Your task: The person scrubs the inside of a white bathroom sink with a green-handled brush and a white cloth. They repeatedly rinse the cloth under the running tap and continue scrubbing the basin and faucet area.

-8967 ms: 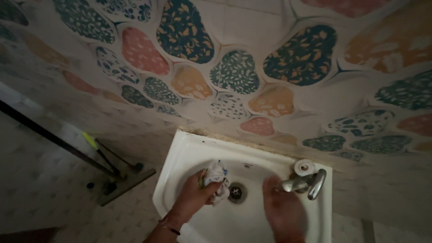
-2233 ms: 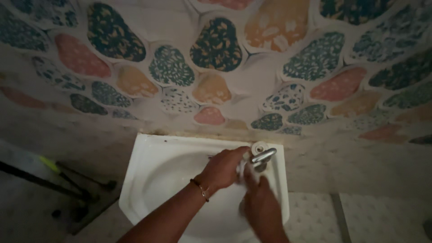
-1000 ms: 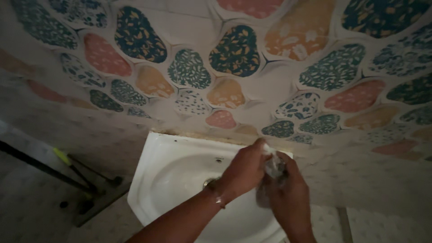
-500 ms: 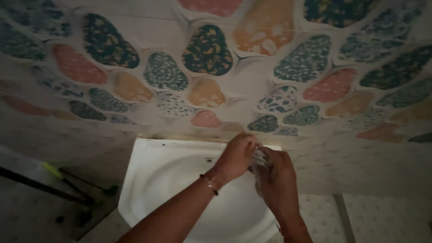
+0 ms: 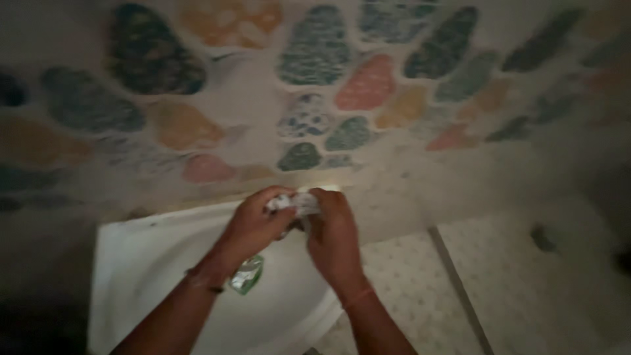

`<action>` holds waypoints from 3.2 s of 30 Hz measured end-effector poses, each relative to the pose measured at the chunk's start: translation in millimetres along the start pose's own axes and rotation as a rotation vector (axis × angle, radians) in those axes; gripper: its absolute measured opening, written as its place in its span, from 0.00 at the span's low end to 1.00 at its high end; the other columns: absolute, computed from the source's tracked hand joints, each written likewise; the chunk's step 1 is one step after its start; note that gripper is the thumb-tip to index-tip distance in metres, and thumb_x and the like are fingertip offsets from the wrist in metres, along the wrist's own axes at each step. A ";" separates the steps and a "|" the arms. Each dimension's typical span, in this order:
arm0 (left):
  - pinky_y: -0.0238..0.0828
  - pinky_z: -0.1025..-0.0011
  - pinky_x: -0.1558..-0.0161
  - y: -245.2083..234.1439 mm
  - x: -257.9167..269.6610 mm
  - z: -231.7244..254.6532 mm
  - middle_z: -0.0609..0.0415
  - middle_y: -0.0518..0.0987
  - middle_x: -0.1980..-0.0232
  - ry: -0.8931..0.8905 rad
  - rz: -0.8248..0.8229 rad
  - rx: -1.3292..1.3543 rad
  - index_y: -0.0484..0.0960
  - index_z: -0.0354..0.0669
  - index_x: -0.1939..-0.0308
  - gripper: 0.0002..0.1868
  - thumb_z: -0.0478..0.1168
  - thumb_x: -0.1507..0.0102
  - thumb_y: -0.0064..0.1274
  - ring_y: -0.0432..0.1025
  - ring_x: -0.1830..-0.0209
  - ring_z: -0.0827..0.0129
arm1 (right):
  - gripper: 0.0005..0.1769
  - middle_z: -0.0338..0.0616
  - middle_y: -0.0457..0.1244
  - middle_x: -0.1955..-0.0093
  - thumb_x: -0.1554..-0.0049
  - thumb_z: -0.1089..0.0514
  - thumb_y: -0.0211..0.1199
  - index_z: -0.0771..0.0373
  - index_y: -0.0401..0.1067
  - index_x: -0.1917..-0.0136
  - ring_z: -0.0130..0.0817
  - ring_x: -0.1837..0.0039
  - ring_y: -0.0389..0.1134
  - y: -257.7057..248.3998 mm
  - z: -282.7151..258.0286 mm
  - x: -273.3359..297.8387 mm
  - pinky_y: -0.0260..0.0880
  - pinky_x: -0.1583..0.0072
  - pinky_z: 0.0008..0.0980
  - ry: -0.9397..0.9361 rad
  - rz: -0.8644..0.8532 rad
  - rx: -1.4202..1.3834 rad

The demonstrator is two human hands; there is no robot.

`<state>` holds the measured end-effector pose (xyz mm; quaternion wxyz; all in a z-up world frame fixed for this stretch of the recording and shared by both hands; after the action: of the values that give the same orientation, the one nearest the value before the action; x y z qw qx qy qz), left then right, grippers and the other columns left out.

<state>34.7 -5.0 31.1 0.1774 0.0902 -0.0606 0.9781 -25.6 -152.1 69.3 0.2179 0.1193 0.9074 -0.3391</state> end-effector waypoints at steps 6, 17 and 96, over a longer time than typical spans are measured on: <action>0.75 0.73 0.63 -9.6 8.1 1.5 0.52 0.86 0.60 0.249 0.110 -0.288 0.83 0.37 0.50 0.13 0.32 0.39 0.57 0.79 0.65 0.73 | 0.33 0.63 0.57 0.34 0.51 0.76 0.57 0.65 0.66 0.32 0.61 0.38 0.63 7.9 -21.9 13.2 0.66 0.40 0.47 0.085 -0.095 -0.049; 0.72 0.71 0.49 -8.3 20.8 -36.1 0.51 0.84 0.44 0.051 -0.106 -0.256 0.76 0.42 0.38 0.27 0.42 0.40 0.65 0.77 0.48 0.72 | 0.19 0.56 0.59 0.43 0.44 0.65 0.64 0.63 0.68 0.40 0.47 0.52 0.66 16.5 33.5 52.9 0.69 0.50 0.41 0.361 0.020 0.022; 0.73 0.54 0.53 13.4 16.5 -10.8 0.38 0.82 0.55 0.016 0.001 -0.766 0.79 0.41 0.42 0.18 0.44 0.34 0.52 0.78 0.55 0.46 | 0.30 0.49 0.62 0.34 0.45 0.72 0.57 0.66 0.62 0.29 0.37 0.38 0.68 51.4 65.0 37.4 0.72 0.41 0.33 0.408 0.099 -0.276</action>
<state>13.1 -10.2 22.7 0.1981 0.0098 -0.4205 0.8854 -19.2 -154.7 -21.4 0.0607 0.1988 0.9633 -0.1698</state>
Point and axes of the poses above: each hand's wrist, its own x-axis away from the middle knuckle, its own y-axis out of the palm, z = x × y, the point moved 6 cm from there along -x, towards the middle knuckle
